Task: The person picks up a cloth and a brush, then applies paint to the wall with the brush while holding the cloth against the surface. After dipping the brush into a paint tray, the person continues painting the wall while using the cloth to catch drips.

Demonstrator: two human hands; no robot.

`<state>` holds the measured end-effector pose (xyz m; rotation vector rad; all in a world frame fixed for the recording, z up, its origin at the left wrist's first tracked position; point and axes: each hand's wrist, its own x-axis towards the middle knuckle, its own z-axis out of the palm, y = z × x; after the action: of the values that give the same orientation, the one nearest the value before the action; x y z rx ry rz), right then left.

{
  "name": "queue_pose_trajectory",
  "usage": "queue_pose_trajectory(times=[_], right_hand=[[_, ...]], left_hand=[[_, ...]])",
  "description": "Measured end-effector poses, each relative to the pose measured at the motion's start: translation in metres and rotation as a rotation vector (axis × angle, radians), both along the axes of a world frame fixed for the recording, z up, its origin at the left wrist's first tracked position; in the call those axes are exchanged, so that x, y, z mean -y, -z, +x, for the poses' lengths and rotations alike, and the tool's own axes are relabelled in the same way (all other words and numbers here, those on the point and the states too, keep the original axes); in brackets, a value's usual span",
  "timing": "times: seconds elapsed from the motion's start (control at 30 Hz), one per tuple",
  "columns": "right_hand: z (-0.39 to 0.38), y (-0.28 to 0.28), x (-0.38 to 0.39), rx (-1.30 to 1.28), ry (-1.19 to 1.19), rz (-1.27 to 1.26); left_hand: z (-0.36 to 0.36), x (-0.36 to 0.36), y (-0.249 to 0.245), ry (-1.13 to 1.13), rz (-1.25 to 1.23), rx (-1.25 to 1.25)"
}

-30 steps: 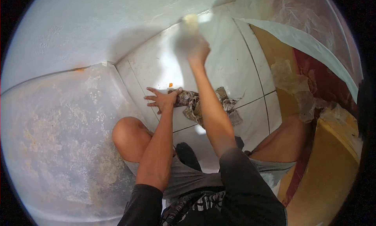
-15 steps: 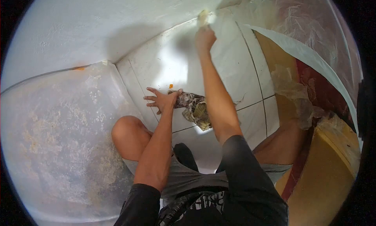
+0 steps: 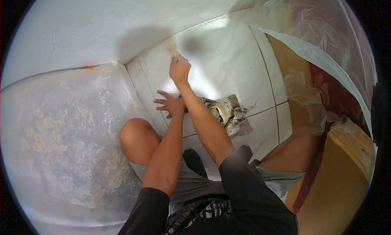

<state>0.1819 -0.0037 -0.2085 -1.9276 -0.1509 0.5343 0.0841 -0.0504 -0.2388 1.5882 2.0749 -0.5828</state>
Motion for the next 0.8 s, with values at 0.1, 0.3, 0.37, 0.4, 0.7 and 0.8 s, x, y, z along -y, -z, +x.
queue_pose_trajectory(times=[0.1, 0.3, 0.37, 0.4, 0.7, 0.8], right_hand=[[0.025, 0.013, -0.015, 0.076, -0.066, 0.001], [0.040, -0.101, 0.002, -0.302, -0.074, 0.343], [0.033, -0.127, 0.009, -0.305, -0.092, 0.411], [0.030, -0.133, 0.010, -0.218, -0.038, 0.528], [0.024, -0.001, 0.010, 0.014, 0.086, 0.039], [0.029, -0.004, 0.028, -0.018, 0.164, -0.008]], left_hand=[[0.005, 0.001, -0.015, -0.057, -0.011, 0.036], [0.008, 0.001, -0.024, -0.095, -0.039, 0.087], [0.005, 0.000, -0.024, -0.096, -0.033, 0.086], [0.005, 0.001, -0.024, -0.100, -0.033, 0.099], [0.009, 0.001, -0.027, -0.085, -0.033, 0.108], [0.008, 0.003, -0.032, -0.094, -0.043, 0.099]])
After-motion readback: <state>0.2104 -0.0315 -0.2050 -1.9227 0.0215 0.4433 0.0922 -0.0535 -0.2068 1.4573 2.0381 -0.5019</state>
